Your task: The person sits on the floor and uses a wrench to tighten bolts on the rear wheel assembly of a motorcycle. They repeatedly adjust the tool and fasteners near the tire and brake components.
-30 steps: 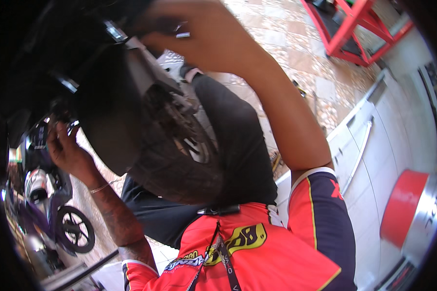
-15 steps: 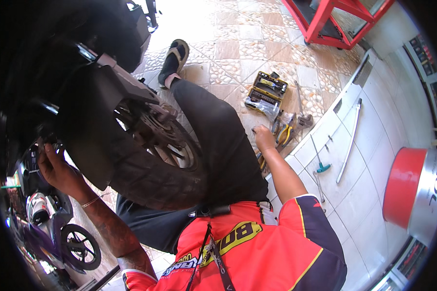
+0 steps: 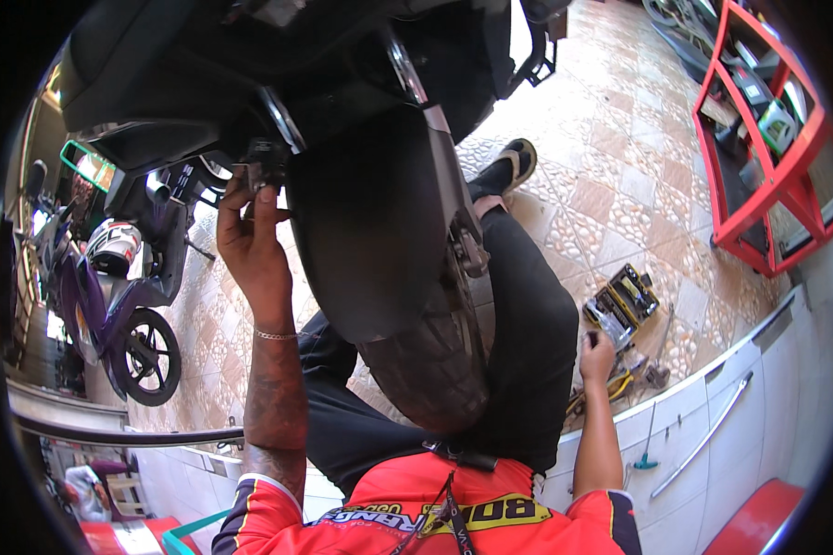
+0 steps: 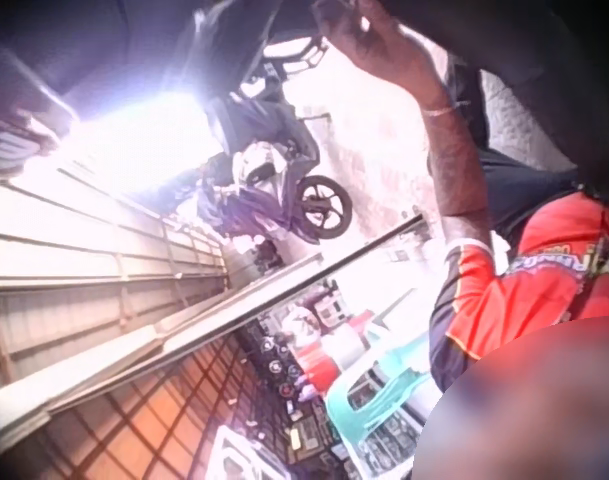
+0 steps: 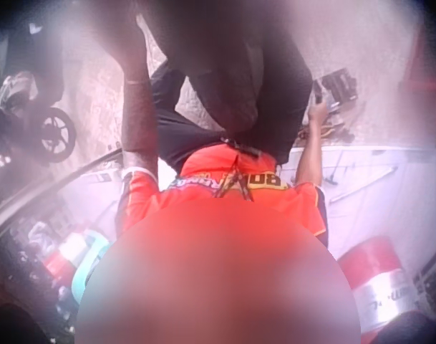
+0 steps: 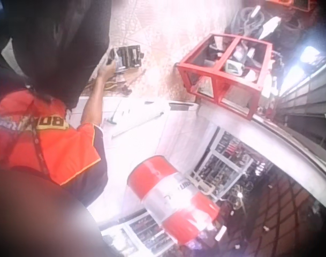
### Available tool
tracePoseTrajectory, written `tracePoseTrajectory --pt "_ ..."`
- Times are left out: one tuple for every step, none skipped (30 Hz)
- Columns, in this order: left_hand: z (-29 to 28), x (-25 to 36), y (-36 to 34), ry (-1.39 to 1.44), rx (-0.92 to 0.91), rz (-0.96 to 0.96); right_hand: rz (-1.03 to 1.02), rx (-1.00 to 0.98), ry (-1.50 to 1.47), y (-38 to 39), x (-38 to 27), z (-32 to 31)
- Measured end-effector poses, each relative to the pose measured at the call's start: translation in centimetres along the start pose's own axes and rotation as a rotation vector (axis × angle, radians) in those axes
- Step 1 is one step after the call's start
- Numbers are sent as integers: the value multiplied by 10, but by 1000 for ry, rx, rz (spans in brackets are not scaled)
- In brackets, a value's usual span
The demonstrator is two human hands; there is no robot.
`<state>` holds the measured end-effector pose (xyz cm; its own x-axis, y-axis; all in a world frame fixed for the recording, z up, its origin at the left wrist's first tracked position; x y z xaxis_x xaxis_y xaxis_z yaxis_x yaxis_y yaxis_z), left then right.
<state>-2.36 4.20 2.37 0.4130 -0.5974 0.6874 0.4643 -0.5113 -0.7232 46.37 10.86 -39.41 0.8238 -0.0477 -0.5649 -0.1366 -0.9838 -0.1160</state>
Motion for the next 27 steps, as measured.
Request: tracePoseTrajectory --pt "-1 1 0 -19 5 5 143 72 -104 -13 -21 -22" --pt "-1 0 -1 -4 4 -5 32 136 -283 -30 -59 -50" --pt "-1 -1 -1 13 0 -23 -1 172 -458 -45 -95 -79" --pt "-2 -2 -2 -18 8 -35 -92 119 -645 -53 -138 -107" --pt "-1 -2 -2 -19 -2 -21 -152 68 -847 -59 -181 -134" --pt "0 -2 -2 -16 -8 -2 -283 60 -829 -56 -229 -161" --pt "0 -1 -2 -14 -12 9 -391 29 -830 -50 -275 -185" --pt "0 -3 -2 9 -1 -12 -599 -44 -732 -42 -323 -208" --pt "0 -3 -1 9 2 -22 -775 -20 -671 -34 -369 -225" --pt "0 -3 0 7 6 -34 -980 5 -615 -21 -409 -240" --pt "-1 -3 0 6 16 -41 -1104 -76 -536 -12 -445 -242" --pt "-1 -3 1 38 12 -47 -1252 8 -542 -5 -480 -245" --pt "0 1 1 68 -27 16 -1383 46 -560 1 -509 -245" --pt "-1 1 2 59 -27 1 -1414 60 -538 1 -533 -240" --pt "-2 0 2 50 -30 -14 -1456 84 -539 1 -553 -235" --pt "-4 -3 2 91 -24 -57 -1464 55 -471 3 -567 -226" --pt "-6 -4 2 76 -27 -52 -1472 137 -515 7 -572 -225" --pt "-7 -4 1 73 -34 -31 -1448 167 -489 7 -578 -220" --pt "-8 -4 1 76 -38 -14 -1402 155 -432 7 -582 -214" --pt "-10 -5 1 23 -31 -10 -1368 179 -463 8 -580 -213" --pt "-10 -6 1 23 -43 -1 -1314 164 -464 9 -578 -211" --pt "-10 -7 1 26 -44 12 -1262 153 -468 11 -577 -209" --pt "-9 -6 1 27 -49 45 -1211 127 -498 10 -575 -207" --pt "-9 -6 0 3 -36 53 -1161 104 -531 10 -574 -207" --pt "-9 -7 0 16 -17 40 -1111 78 -563 8 -573 -205" --pt "-9 -6 0 39 -8 43 -1110 71 -547 6 -576 -205" --pt "-8 -7 1 63 3 21 -1104 64 -531 4 -578 -204"
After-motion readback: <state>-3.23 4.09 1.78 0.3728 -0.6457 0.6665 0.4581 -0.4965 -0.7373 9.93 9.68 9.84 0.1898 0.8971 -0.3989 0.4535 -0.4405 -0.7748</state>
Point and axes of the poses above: each hand's wrist, its own y-axis away from the middle knuckle, its own z-axis out of the palm, x = y × z, the point moved 6 cm from there along -y, towards the middle knuckle, and after that the axes turned 9 degrees about y, right-handed, at the moved point
